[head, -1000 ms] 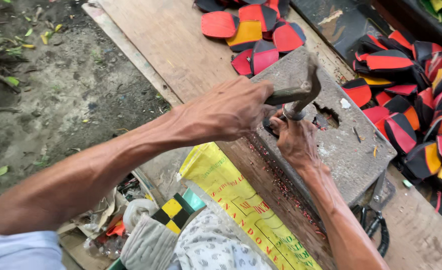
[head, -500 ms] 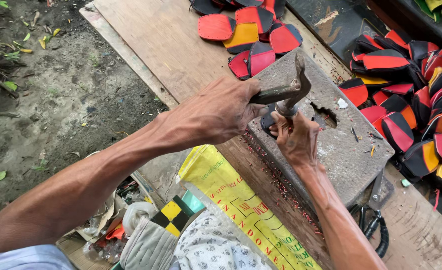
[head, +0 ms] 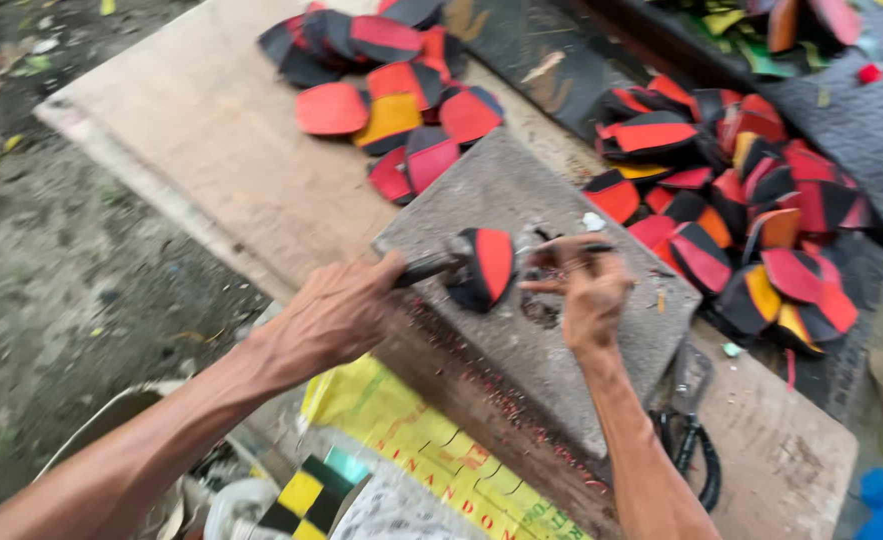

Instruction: The person uses a hammer and a metal punch to drive fasteners through the edges of red and black rubber sandal soles. They repeatedly position the punch on the sole, strike it with the hammer, and then move the finished sole to a pile on the wooden workbench.

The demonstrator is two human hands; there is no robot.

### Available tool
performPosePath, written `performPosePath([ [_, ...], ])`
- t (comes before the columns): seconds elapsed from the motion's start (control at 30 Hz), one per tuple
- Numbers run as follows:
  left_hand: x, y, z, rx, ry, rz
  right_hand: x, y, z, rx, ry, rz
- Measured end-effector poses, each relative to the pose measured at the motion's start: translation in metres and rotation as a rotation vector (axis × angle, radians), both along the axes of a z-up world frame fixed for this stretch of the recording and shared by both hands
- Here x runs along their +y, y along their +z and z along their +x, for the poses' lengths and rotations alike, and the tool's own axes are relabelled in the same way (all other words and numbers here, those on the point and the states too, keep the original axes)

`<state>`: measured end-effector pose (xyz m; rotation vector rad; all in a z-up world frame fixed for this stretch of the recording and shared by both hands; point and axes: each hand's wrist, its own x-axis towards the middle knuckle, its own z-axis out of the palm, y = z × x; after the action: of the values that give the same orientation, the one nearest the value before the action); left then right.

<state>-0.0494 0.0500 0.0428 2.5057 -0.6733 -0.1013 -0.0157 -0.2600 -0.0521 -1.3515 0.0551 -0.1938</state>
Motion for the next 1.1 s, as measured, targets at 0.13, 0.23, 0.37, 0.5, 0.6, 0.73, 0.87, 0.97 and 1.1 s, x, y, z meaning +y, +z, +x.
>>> performPosePath([
  [0.13,-0.004,0.004,0.000,0.205,0.077,0.099,-0.084,-0.013,0.042,0.339,-0.285,0.109],
  [0.23,-0.007,0.014,0.005,0.192,0.102,0.103,-0.103,-0.019,0.070,0.414,-0.272,0.112],
  [0.37,-0.007,0.014,0.005,0.208,0.101,0.113,-0.103,-0.021,0.076,0.415,-0.228,0.118],
  [0.5,-0.007,0.008,0.008,0.259,0.133,0.123,-0.100,-0.010,0.061,0.261,-0.168,0.091],
  [0.6,-0.005,0.006,0.009,0.221,0.110,0.076,-0.087,-0.001,0.047,0.221,-0.259,-0.331],
  [0.73,0.002,0.000,0.008,0.166,0.073,0.070,-0.052,0.029,0.024,-0.047,-0.162,-0.279],
  [0.87,0.005,0.001,0.010,0.183,0.070,0.089,0.005,0.046,-0.022,-0.023,0.124,-0.358],
  [0.97,0.005,0.005,0.009,0.239,0.086,0.108,0.035,0.046,-0.039,-0.164,0.271,-0.589],
  [1.1,0.005,0.010,0.005,0.273,0.117,0.116,0.048,0.043,-0.040,-0.232,0.355,-0.716],
])
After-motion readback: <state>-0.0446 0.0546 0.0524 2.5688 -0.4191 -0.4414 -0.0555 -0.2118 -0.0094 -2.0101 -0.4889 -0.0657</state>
